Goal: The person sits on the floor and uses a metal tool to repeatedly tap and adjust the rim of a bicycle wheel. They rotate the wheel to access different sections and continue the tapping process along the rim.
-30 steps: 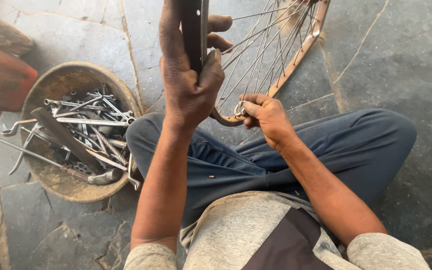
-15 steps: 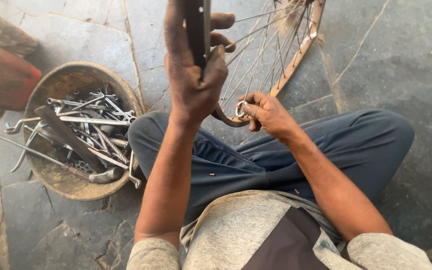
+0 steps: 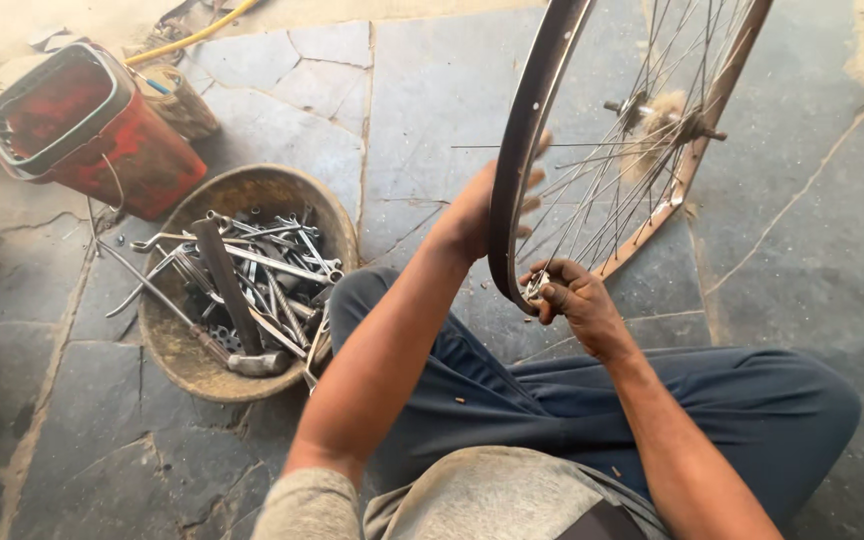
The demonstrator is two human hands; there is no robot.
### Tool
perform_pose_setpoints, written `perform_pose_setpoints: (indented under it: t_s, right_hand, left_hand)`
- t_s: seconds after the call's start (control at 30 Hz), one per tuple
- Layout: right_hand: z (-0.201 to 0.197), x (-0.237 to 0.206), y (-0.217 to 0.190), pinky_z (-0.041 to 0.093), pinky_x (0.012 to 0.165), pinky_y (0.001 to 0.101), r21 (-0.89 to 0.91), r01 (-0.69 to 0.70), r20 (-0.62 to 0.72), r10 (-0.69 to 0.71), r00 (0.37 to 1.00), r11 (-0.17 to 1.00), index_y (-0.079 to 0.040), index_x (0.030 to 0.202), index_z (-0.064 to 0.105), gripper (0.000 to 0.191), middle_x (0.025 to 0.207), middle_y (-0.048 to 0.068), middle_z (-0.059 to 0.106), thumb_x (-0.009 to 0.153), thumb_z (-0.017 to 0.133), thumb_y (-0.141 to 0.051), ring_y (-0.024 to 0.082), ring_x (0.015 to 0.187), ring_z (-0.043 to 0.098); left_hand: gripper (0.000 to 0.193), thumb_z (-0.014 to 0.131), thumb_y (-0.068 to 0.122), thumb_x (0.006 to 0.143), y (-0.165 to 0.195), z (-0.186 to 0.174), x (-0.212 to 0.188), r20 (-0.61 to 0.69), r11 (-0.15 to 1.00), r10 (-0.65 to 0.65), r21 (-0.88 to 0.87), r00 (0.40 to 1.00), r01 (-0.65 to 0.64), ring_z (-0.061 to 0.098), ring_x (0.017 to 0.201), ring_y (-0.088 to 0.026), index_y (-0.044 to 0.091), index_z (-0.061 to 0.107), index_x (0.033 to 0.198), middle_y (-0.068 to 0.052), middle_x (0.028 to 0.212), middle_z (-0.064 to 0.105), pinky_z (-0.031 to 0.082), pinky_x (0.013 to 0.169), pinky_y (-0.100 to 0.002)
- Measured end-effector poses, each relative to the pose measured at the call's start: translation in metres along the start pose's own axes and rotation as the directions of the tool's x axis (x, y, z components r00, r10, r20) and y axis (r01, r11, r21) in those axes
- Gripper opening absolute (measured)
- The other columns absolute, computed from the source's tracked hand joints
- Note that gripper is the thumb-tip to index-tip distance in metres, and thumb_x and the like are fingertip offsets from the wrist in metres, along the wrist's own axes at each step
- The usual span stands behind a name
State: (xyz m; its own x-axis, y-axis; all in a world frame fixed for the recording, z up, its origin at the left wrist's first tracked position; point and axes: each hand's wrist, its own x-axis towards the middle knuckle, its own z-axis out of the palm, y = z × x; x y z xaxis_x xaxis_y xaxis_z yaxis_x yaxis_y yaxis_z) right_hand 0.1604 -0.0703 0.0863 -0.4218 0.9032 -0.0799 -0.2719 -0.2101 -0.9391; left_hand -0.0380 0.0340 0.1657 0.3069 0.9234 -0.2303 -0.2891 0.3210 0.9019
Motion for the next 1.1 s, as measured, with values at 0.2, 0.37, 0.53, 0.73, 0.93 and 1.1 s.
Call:
perform_pose_setpoints:
  t_s: [0.2, 0.37, 0.53, 0.73, 0.93, 1.1]
  right_hand:
    - [-0.001, -0.003, 0.011, 0.056, 0.061, 0.0272, -0.033, -0.025, -0.083, 0.022, 0.996, 0.999, -0.004, 0.127, 0.063, 0.035, 0.113, 0.007, 0.073, 0.095, 0.065, -0.018, 0.01, 0.064, 0.062]
    - [0.009, 0.0, -0.001, 0.055, 0.063, 0.0282, -0.051, -0.086, -0.084, 0.081, 0.993, 0.995, 0.0, 0.129, 0.061, 0.035, 0.107, 0.01, 0.073, 0.098, 0.063, -0.017, 0.011, 0.066, 0.062]
    - [0.017, -0.011, -0.023, 0.055, 0.067, 0.0267, 0.007, -0.216, -0.028, 0.216, 0.976, 0.976, 0.0, 0.131, 0.06, 0.037, 0.102, 0.007, 0.072, 0.098, 0.06, -0.016, 0.011, 0.069, 0.064]
    - [0.003, -0.01, -0.034, 0.055, 0.068, 0.0257, 0.077, -0.289, 0.095, 0.281, 0.955, 0.954, 0.0, 0.129, 0.062, 0.035, 0.09, 0.007, 0.07, 0.096, 0.06, -0.013, 0.012, 0.071, 0.066]
    - [-0.005, -0.007, -0.007, 0.048, 0.053, 0.0288, -0.256, -0.264, -0.226, 0.208, 0.952, 0.93, 0.005, 0.113, 0.065, 0.027, 0.082, 0.009, 0.068, 0.099, 0.069, -0.017, 0.014, 0.062, 0.058]
    - [-0.057, -0.038, 0.018, 0.057, 0.065, 0.0394, -0.373, -0.18, -0.248, 0.089, 0.965, 0.91, -0.001, 0.119, 0.068, 0.037, 0.098, 0.016, 0.073, 0.091, 0.071, -0.025, 0.025, 0.084, 0.07]
  left_hand:
    - [0.098, 0.043, 0.08, 0.082, -0.01, 0.041, 0.017, 0.004, 0.873, -0.442, 0.229, 0.897, 0.43, 0.064, 0.1, -0.039, 0.009, 0.043, 0.15, -0.031, 0.12, 0.06, 0.051, 0.064, -0.047]
    - [0.103, 0.051, 0.075, 0.089, 0.013, 0.04, -0.003, 0.1, 0.918, -0.276, 0.321, 0.956, 0.231, 0.059, 0.102, -0.044, -0.006, 0.042, 0.153, -0.043, 0.134, 0.047, 0.062, 0.075, -0.051]
    - [0.065, 0.062, 0.043, 0.096, 0.028, 0.041, -0.007, 0.257, 0.932, -0.34, 0.221, 0.905, 0.288, 0.062, 0.06, -0.015, -0.006, 0.045, 0.136, -0.037, 0.117, 0.066, 0.044, 0.046, -0.025]
    - [0.026, 0.063, 0.023, 0.099, 0.017, 0.038, 0.002, 0.397, 0.898, -0.044, 0.417, 0.917, -0.138, 0.052, 0.055, -0.003, -0.001, 0.067, 0.107, -0.01, 0.096, 0.067, 0.041, 0.041, -0.018]
    - [0.027, 0.063, 0.027, 0.099, -0.01, 0.06, 0.006, 0.353, 0.915, 0.083, 0.344, 0.932, -0.211, 0.052, 0.056, -0.005, 0.001, 0.07, 0.097, -0.001, 0.077, 0.063, 0.041, 0.046, -0.022]
    - [0.027, 0.062, 0.026, 0.09, -0.041, 0.136, 0.018, 0.048, 0.946, -0.079, 0.319, 0.996, 0.06, 0.066, 0.057, -0.016, 0.002, 0.071, 0.094, -0.007, 0.07, 0.071, 0.054, 0.053, -0.033]
